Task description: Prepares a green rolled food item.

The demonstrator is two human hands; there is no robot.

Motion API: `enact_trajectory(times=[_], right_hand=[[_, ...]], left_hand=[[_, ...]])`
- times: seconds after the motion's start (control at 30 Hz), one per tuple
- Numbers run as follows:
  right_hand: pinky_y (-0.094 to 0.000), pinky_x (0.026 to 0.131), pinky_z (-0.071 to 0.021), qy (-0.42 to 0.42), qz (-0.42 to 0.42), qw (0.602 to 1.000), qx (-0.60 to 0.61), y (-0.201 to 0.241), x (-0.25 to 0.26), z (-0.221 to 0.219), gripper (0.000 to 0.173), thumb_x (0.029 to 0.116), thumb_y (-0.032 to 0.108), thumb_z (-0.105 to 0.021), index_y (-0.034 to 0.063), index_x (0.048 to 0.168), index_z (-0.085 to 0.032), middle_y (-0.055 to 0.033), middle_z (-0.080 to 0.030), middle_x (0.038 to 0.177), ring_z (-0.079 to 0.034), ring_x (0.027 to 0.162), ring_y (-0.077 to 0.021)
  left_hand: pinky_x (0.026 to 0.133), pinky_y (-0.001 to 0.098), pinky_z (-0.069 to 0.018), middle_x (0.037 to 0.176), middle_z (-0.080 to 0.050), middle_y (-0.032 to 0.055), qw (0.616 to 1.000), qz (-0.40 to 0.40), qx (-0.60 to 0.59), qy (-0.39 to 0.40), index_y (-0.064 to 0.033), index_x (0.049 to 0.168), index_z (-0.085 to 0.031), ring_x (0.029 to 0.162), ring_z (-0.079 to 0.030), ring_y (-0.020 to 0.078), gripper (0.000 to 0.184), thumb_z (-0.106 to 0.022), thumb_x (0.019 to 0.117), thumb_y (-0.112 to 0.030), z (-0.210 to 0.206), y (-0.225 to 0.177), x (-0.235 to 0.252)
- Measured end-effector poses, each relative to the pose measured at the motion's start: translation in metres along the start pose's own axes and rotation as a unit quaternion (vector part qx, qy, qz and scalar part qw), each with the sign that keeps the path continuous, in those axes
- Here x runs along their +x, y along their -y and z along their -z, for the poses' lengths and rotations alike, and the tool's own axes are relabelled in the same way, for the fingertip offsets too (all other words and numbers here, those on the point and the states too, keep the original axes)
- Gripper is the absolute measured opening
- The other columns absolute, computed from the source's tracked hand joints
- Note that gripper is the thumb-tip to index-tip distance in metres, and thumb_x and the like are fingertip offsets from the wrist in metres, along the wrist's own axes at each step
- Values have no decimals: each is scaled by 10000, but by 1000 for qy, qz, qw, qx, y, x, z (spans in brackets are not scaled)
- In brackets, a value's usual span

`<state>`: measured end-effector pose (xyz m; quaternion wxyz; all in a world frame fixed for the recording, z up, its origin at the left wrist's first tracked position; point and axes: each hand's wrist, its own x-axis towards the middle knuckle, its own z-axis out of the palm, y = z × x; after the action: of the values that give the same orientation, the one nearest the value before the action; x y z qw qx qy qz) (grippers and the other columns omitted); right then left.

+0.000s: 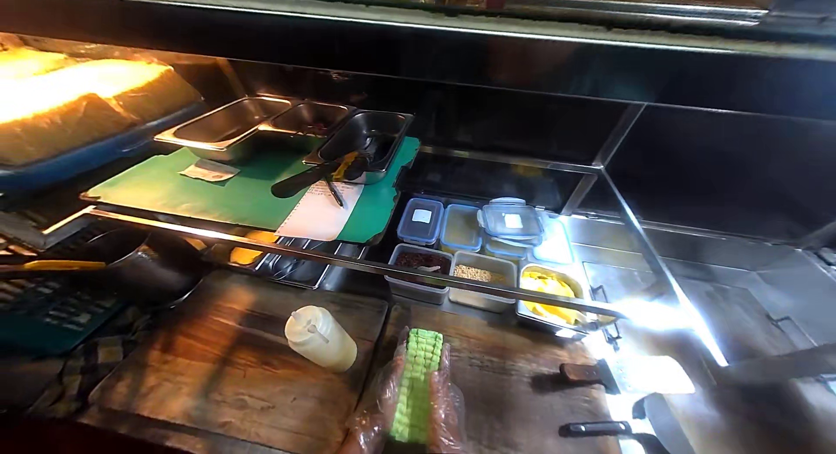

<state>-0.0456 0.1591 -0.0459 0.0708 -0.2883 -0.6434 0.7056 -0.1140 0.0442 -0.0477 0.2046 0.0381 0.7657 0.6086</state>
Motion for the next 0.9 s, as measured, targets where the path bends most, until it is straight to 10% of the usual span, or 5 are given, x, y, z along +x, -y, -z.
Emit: enact_trajectory(times=[0.1,0.33,0.5,0.73,0.9], right_hand=[[-425,1094,-479,-21,-50,998,20,32,-3,9,559,1098,300,-375,104,1619,-318,-175,-606,1429,-625,1259,-210],[-390,1206,-382,32,31,999,-11,5,5,16,652,1086,395,-346,72,1641,-233,-136,-381,1640,-464,1450,-165],[-404,1229,-359,4,97,990,-106,3,3,6,737,1036,295,-547,26,1634,-212,-169,-324,1661,-420,1487,-207],[-647,1254,-142,121,123,819,-547,33,-7,-5,683,1009,542,-422,243,1619,-357,-107,-174,1721,-127,1588,-374],[-527,1283,-244,67,209,916,-336,23,-15,9,492,1053,399,-481,134,1445,-615,-209,-325,1651,-245,1560,-373]], left_hand=[[1273,351,-256,1659,-346,79,997,-50,-50,37,-59,1605,-324,1525,-321,137,711,-182,1099,-539,1,4,8],[1290,385,-224,1674,-325,27,994,-41,-94,46,-105,1612,-329,1545,-281,146,678,-156,1105,-520,4,-4,11],[1239,295,-303,1617,-424,60,998,-48,19,20,-91,1584,-390,1474,-400,91,552,-347,1103,-358,-3,-2,9],[1255,320,-270,1650,-367,48,994,-12,-104,8,-72,1596,-350,1513,-330,103,710,-210,1092,-552,-5,3,0],[1281,330,-222,1667,-336,44,992,-53,-111,34,-62,1608,-316,1533,-295,115,734,-166,1092,-562,-1,8,6]])
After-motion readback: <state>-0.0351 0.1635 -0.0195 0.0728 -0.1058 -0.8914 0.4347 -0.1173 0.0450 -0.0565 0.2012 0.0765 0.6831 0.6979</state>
